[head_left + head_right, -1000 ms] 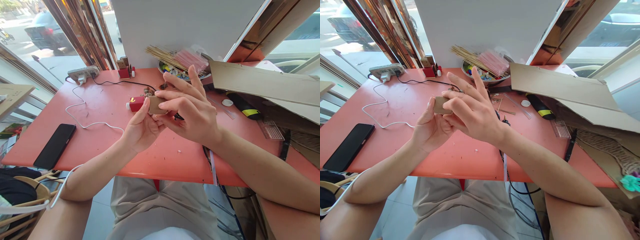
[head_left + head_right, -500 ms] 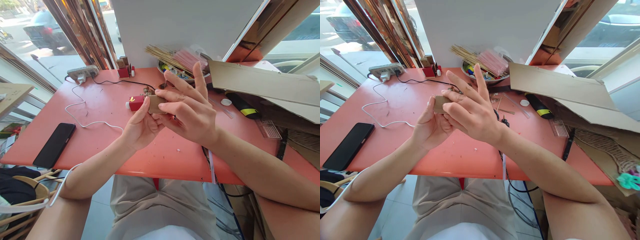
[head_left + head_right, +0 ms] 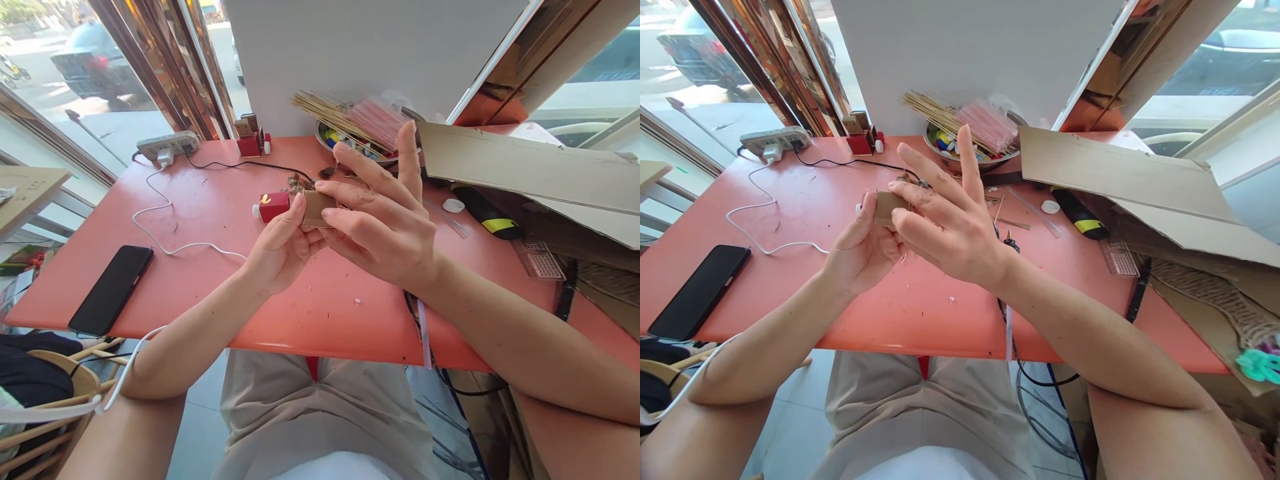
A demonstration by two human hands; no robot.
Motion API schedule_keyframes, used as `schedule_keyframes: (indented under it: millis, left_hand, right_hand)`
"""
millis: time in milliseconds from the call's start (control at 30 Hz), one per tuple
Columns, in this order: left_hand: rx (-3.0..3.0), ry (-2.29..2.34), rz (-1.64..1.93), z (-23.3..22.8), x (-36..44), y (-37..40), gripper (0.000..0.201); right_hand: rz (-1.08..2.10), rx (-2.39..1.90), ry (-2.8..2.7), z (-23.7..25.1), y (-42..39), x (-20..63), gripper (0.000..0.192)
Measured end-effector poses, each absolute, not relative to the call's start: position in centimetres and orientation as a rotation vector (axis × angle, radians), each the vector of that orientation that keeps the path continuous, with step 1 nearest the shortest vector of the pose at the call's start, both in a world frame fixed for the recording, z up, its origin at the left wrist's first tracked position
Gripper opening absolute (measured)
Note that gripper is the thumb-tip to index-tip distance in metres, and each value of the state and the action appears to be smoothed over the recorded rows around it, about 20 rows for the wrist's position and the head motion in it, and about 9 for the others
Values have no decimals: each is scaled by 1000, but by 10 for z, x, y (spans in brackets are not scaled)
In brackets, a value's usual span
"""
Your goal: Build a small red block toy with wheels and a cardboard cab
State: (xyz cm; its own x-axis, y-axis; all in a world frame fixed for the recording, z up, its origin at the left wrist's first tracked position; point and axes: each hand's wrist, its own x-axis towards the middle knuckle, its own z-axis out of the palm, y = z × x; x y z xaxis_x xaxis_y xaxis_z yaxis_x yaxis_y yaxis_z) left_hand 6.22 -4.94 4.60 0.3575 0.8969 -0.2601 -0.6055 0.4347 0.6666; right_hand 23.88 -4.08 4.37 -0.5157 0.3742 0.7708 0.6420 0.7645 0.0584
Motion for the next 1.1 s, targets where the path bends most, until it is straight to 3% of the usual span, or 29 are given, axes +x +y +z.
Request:
schedule_keyframes:
  millis: [333,500,800,1100]
  left_hand:
    - [928,712,1139,53,50,-44,3]
    - [1270,726,1142,47,44,-37,19]
    - [1353,735,1164,45,45,-34,19]
    - [1465,768,1300,41,43,-29,13]
  right_hand:
    - [-370,-856,-2198,41,-40,237,28]
    - [-494,-751,-2193,36,-38,240,26]
    - [-642,-761,-2135,37,-42,234,28]
    - [-456,-773,-2163,34,-41,234,18]
